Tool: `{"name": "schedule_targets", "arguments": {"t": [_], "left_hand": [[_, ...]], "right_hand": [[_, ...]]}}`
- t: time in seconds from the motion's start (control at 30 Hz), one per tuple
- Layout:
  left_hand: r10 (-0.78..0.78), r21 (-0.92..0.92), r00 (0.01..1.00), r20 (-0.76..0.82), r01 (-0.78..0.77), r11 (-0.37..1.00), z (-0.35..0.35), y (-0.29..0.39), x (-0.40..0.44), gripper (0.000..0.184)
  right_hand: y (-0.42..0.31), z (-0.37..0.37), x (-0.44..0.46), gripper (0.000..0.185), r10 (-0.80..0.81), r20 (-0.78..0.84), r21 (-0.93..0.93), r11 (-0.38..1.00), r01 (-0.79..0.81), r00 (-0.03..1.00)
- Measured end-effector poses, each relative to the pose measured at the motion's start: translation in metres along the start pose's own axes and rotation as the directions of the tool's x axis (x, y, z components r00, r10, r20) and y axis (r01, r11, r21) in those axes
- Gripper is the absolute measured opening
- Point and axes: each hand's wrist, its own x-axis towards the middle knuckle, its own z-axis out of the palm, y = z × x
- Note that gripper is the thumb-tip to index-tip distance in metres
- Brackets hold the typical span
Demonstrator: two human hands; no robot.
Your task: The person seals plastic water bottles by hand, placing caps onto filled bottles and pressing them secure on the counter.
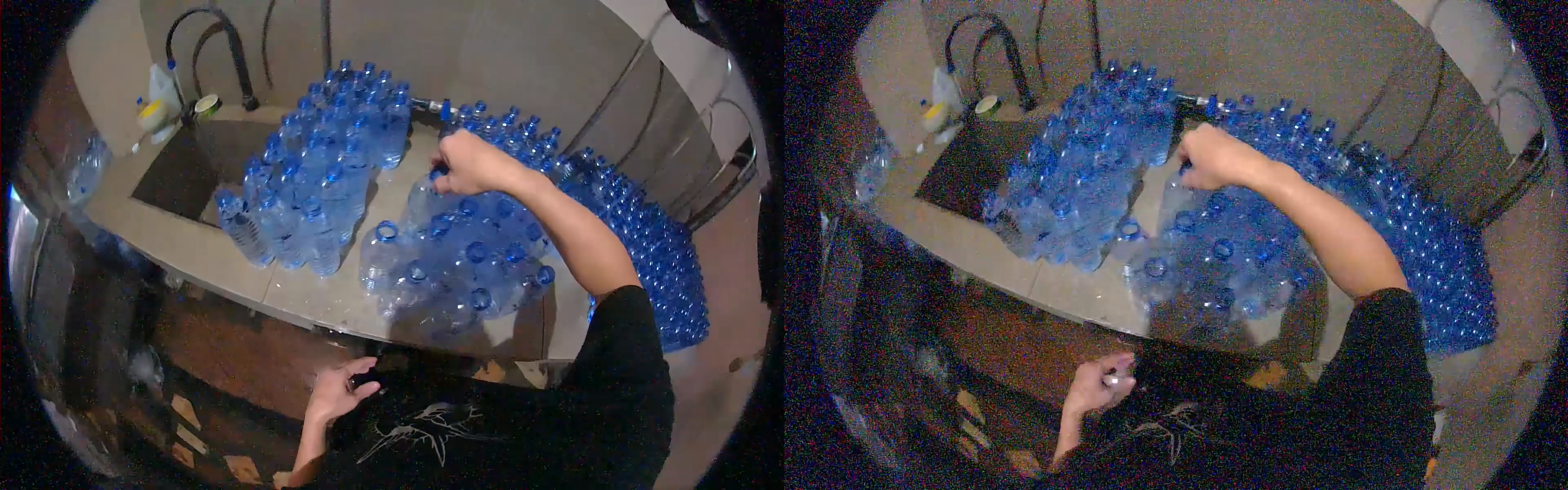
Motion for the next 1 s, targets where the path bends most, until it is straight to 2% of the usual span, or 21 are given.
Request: {"name": "schedule_targets", "arguments": {"t": [0.03,0.07,0.1,0.13,0.2,0.23,0.3,0.37,0.43,0.5,0.53,0.57,0.63,0.67,0.7,0.8,0.87,0.9,1.0], "left_hand": [[0.016,0.044,1.000,0.024,-0.017,0.999,0.005,0.005,0.001,0.052],[-0.141,0.042,0.980,0.138,0.137,0.990,0.001,0.029,0.004,0.049],[-0.082,0.049,0.984,0.159,0.075,0.996,0.008,0.035,0.008,0.048],[-0.023,0.053,0.983,0.183,0.014,0.998,0.016,0.040,0.010,0.048],[0.103,0.058,0.965,0.242,-0.120,0.991,0.032,0.058,0.017,0.048],[0.172,0.056,0.946,0.276,-0.195,0.979,0.041,0.072,0.024,0.048],[0.315,0.039,0.883,0.347,-0.350,0.936,0.063,0.106,0.044,0.048],[0.446,0.006,0.792,0.417,-0.493,0.870,0.092,0.143,0.065,0.050],[0.610,-0.343,0.732,0.303,-0.514,0.786,0.129,0.173,0.082,0.053],[0.620,-0.128,0.779,0.092,-0.608,0.783,0.172,0.200,0.099,0.063],[0.652,-0.085,0.758,-0.001,-0.650,0.756,0.190,0.212,0.112,0.065],[0.682,-0.039,0.726,-0.091,-0.687,0.726,0.206,0.223,0.126,0.068],[0.628,-0.040,0.762,-0.157,-0.640,0.767,0.227,0.244,0.141,0.070],[0.540,-0.083,0.831,-0.132,-0.552,0.830,0.235,0.254,0.145,0.070],[0.449,-0.119,0.887,-0.103,-0.459,0.880,0.243,0.263,0.147,0.069],[0.426,0.028,0.904,-0.035,-0.426,0.905,0.275,0.238,0.179,0.074],[0.374,0.039,0.909,-0.184,-0.373,0.927,0.287,0.235,0.190,0.073],[0.345,0.041,0.902,-0.259,-0.347,0.937,0.291,0.231,0.196,0.072],[0.355,0.097,0.844,-0.402,-0.346,0.933,0.310,0.214,0.225,0.078]], "right_hand": [[0.006,-0.013,-0.009,0.036,-0.002,-0.075,0.050,0.999,0.006,0.997],[0.012,-0.027,-0.021,0.036,-0.002,-0.145,0.100,0.995,0.017,0.989],[0.018,-0.048,-0.042,0.039,0.083,-0.268,0.107,0.993,-0.056,0.960],[0.025,-0.068,-0.070,0.043,0.128,-0.390,0.175,0.982,-0.063,0.912],[0.044,-0.102,-0.129,0.043,0.252,-0.433,0.295,0.947,-0.128,0.865],[0.045,-0.120,-0.164,0.033,0.341,-0.370,0.448,0.880,-0.156,0.864],[0.057,-0.129,-0.228,0.027,0.401,-0.529,0.524,0.847,-0.084,0.748],[0.053,-0.128,-0.284,0.027,0.538,-0.591,0.555,0.812,-0.181,0.601],[0.053,-0.116,-0.331,0.025,0.632,-0.630,0.585,0.769,-0.259,0.451],[0.054,-0.082,-0.362,0.024,0.580,-0.670,0.495,0.814,-0.305,0.463],[0.056,-0.065,-0.377,0.023,0.551,-0.689,0.443,0.834,-0.328,0.471],[0.050,-0.052,-0.385,0.024,0.614,-0.615,0.461,0.789,-0.407,0.495],[0.047,-0.024,-0.389,0.028,0.688,-0.478,0.463,0.725,-0.509,0.545],[0.053,-0.005,-0.391,0.031,0.699,-0.420,0.454,0.714,-0.533,0.578],[0.060,0.016,-0.391,0.036,0.735,-0.362,0.526,0.669,-0.526,0.573],[0.071,0.053,-0.391,0.040,0.775,-0.307,0.646,0.596,-0.477,0.553],[0.097,0.099,-0.386,0.046,0.868,-0.346,0.910,0.403,-0.097,0.355],[0.110,0.128,-0.378,0.049,0.911,-0.324,0.945,0.300,0.132,0.256],[0.139,0.214,-0.339,0.061,0.925,-0.376,0.906,0.378,-0.187,0.049]]}}
